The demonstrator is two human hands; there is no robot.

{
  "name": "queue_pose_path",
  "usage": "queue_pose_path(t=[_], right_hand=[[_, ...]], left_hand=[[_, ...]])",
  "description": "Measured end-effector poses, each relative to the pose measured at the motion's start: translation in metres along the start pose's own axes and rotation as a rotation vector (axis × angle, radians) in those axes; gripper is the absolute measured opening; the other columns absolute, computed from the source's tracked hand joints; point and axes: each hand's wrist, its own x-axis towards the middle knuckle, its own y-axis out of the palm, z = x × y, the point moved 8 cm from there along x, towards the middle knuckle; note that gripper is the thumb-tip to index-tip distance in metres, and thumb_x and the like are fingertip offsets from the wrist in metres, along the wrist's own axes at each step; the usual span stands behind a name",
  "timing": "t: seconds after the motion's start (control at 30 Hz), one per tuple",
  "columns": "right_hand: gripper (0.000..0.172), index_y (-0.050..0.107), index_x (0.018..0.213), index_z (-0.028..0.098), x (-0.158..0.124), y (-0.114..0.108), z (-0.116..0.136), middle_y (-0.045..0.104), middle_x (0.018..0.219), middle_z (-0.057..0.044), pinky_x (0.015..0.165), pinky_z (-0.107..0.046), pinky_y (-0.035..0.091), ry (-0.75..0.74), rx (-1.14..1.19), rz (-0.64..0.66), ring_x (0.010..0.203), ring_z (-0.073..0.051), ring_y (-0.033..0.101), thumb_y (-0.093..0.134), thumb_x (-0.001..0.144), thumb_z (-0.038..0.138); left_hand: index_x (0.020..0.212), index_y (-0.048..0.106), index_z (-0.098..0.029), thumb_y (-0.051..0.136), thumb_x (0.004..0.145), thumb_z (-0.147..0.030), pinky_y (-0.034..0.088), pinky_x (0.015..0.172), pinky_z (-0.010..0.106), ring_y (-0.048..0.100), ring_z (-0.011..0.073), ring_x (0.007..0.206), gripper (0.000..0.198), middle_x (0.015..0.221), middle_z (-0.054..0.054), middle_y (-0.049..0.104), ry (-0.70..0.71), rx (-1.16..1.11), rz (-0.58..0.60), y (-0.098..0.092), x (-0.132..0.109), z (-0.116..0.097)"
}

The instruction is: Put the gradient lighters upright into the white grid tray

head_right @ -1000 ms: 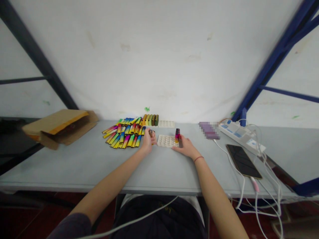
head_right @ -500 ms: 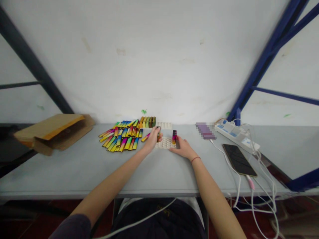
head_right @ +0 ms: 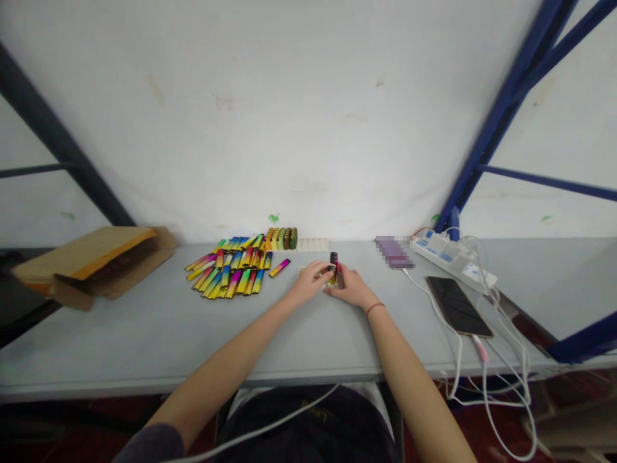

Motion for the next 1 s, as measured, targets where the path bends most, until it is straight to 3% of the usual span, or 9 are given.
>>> queue_pose_path(t=[0.13, 0.27, 0.33, 0.5, 0.63, 0.77, 0.87, 1.0], right_hand=[[0.059, 0.049, 0.125, 0.015, 0.000, 0.000, 0.002, 0.066, 0.108, -0.012, 0.085, -0.038, 0.047, -0.008, -0.003, 0.008, 0.097, -0.025, 0.062, 0.070, 0.076, 0.040], [0.057, 0.051, 0.122, 0.016, 0.000, 0.000, 0.000, 0.067, 0.107, -0.012, 0.087, -0.039, 0.046, 0.002, -0.016, -0.012, 0.098, -0.026, 0.061, 0.072, 0.075, 0.039], [0.056, 0.052, 0.120, 0.016, 0.000, 0.000, -0.001, 0.067, 0.106, -0.012, 0.087, -0.039, 0.046, 0.005, -0.025, -0.017, 0.098, -0.026, 0.062, 0.072, 0.074, 0.040], [0.051, 0.055, 0.112, 0.017, 0.001, 0.000, -0.002, 0.067, 0.100, -0.010, 0.083, -0.038, 0.047, 0.017, -0.011, -0.006, 0.093, -0.026, 0.062, 0.073, 0.072, 0.044], [0.052, 0.055, 0.111, 0.017, 0.001, 0.000, -0.004, 0.068, 0.099, -0.009, 0.083, -0.038, 0.048, 0.023, 0.003, -0.010, 0.091, -0.026, 0.062, 0.074, 0.071, 0.044], [0.052, 0.054, 0.113, 0.018, 0.000, 0.000, -0.003, 0.068, 0.101, -0.009, 0.083, -0.038, 0.048, 0.015, 0.006, -0.009, 0.092, -0.025, 0.062, 0.074, 0.072, 0.043], [0.051, 0.054, 0.113, 0.018, 0.000, 0.000, -0.003, 0.067, 0.102, -0.010, 0.084, -0.039, 0.048, 0.014, -0.008, -0.001, 0.093, -0.026, 0.062, 0.073, 0.073, 0.044], [0.051, 0.055, 0.112, 0.018, 0.000, -0.001, -0.003, 0.068, 0.101, -0.010, 0.084, -0.039, 0.048, 0.013, -0.008, -0.011, 0.093, -0.026, 0.062, 0.073, 0.072, 0.044]], left_hand=[[0.116, 0.062, -0.024, 0.059, 0.087, -0.029, 0.050, 0.084, 0.032, 0.062, 0.0195, 0.091, 0.030, 0.099, 0.006, 0.066, 0.019, 0.063, -0.024, 0.000, -0.001, -0.005], [0.112, 0.064, -0.026, 0.057, 0.088, -0.031, 0.043, 0.094, 0.035, 0.060, 0.0225, 0.097, 0.025, 0.103, 0.007, 0.067, 0.127, 0.255, 0.025, 0.002, -0.002, -0.019], [0.113, 0.065, -0.026, 0.054, 0.090, -0.033, 0.040, 0.097, 0.036, 0.058, 0.0243, 0.103, 0.027, 0.107, 0.009, 0.067, 0.132, 0.366, -0.013, -0.009, -0.002, -0.022], [0.122, 0.062, -0.018, 0.042, 0.093, -0.024, 0.034, 0.098, 0.046, 0.048, 0.0331, 0.116, 0.036, 0.118, 0.018, 0.063, -0.228, 0.833, -0.321, -0.076, -0.008, 0.004], [0.101, 0.069, -0.013, 0.052, 0.089, -0.030, 0.033, 0.096, 0.051, 0.046, 0.0385, 0.118, 0.027, 0.119, 0.022, 0.061, -0.444, 0.995, -0.269, -0.096, -0.016, 0.034], [0.081, 0.064, -0.015, 0.047, 0.091, -0.025, 0.038, 0.094, 0.044, 0.056, 0.0309, 0.106, 0.022, 0.100, 0.018, 0.066, -0.407, 0.742, -0.305, -0.094, -0.010, 0.045], [0.075, 0.055, -0.018, 0.040, 0.094, -0.024, 0.046, 0.076, 0.031, 0.063, 0.0189, 0.077, 0.025, 0.082, 0.008, 0.064, -0.419, 0.254, -0.388, -0.091, -0.004, 0.053], [0.074, 0.050, -0.019, 0.034, 0.093, -0.035, 0.037, 0.047, 0.022, 0.046, 0.0100, 0.042, 0.030, 0.057, -0.003, 0.051, -0.541, -0.399, -0.494, -0.079, -0.005, 0.065]])
